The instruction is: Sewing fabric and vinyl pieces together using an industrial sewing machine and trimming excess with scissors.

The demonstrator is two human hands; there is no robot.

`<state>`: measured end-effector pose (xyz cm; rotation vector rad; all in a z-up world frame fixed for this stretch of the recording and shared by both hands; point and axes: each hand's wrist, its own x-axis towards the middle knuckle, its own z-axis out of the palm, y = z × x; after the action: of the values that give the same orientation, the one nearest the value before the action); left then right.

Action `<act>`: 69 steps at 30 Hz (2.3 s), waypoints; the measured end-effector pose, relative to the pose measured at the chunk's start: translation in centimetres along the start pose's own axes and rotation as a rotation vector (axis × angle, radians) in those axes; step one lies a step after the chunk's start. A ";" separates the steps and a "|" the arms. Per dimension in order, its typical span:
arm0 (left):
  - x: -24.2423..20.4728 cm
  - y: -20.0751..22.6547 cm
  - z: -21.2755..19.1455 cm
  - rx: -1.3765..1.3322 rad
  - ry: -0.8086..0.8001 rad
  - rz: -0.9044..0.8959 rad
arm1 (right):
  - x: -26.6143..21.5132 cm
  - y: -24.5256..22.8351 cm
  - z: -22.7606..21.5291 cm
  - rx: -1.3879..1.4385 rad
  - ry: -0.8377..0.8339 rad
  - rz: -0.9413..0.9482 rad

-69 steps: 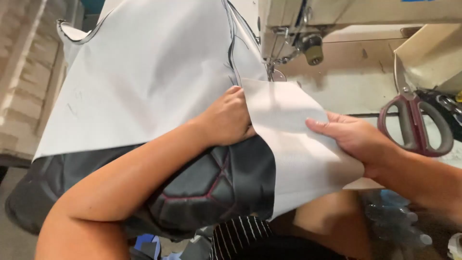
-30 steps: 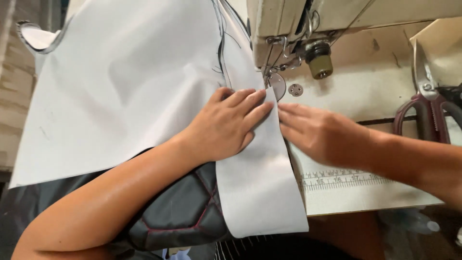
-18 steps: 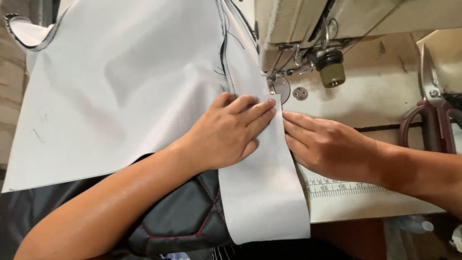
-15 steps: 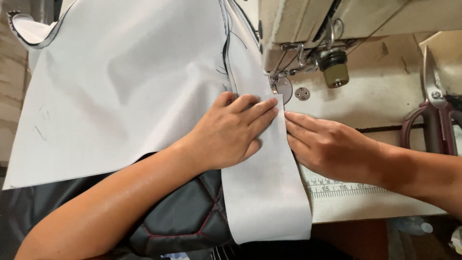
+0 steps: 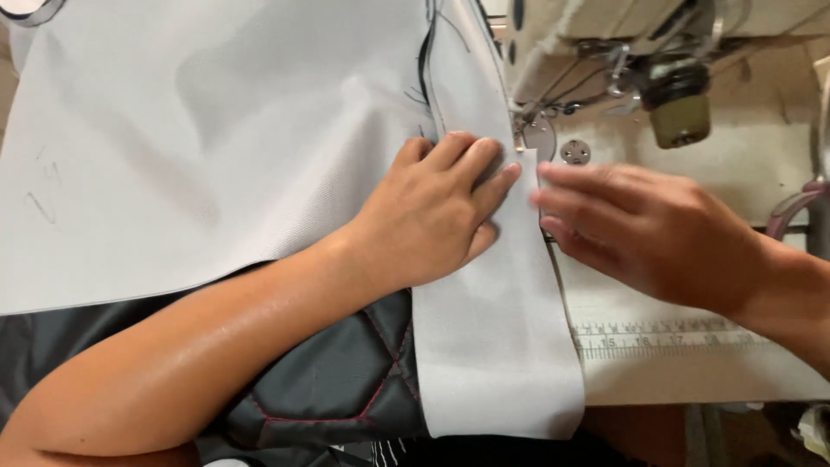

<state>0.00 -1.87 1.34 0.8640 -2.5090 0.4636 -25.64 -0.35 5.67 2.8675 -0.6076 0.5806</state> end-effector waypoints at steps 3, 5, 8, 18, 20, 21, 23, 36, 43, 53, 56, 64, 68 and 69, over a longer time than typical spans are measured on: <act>-0.1 0.0 0.1 -0.055 0.021 -0.034 | -1.1 0.2 1.6 -0.068 -0.059 -0.141; -0.2 0.0 0.3 -0.041 0.034 -0.048 | -1.1 0.4 1.8 -0.050 -0.070 -0.109; -0.3 0.1 0.5 -0.035 0.037 -0.072 | -1.1 0.7 2.1 -0.002 -0.091 -0.051; -0.3 -0.3 1.4 -0.110 -0.020 -0.061 | -1.0 0.3 2.2 -0.015 -0.091 -0.030; -0.4 -0.4 1.3 -0.103 0.014 -0.044 | -0.9 0.0 2.2 -0.006 -0.083 -0.031; -0.4 -0.4 1.3 -0.097 0.047 -0.026 | -0.9 -0.1 2.2 0.005 -0.074 -0.031; -0.4 -0.4 1.3 -0.119 0.038 -0.017 | -1.2 -0.1 2.3 0.024 -0.072 -0.016; 1.5 -2.8 2.9 -0.073 0.132 0.020 | -2.1 -1.4 2.7 0.117 -0.063 0.051; 2.2 -4.1 3.6 -0.148 0.126 0.130 | -1.9 -2.4 2.2 -0.028 -0.001 0.178; 1.3 -1.0 0.0 -0.017 0.006 0.196 | -0.4 -5.9 -1.0 -0.022 0.189 -0.307; -0.7 3.0 -2.1 0.009 -0.165 0.073 | -1.3 -6.2 -0.5 -0.124 0.102 -0.358; -2.1 4.6 -1.8 -0.095 0.003 -0.034 | -4.1 -7.1 -0.5 0.126 -0.091 -0.082; -1.7 3.3 -1.0 -0.147 0.075 0.005 | -4.7 -7.0 0.3 0.057 -0.107 0.027; -1.6 3.0 -0.8 -0.155 0.074 0.004 | -4.7 -6.9 0.4 0.062 -0.098 0.037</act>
<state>-0.56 1.53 0.73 0.7681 -2.4425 0.2927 -26.55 7.49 2.95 2.9631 -0.6698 0.4746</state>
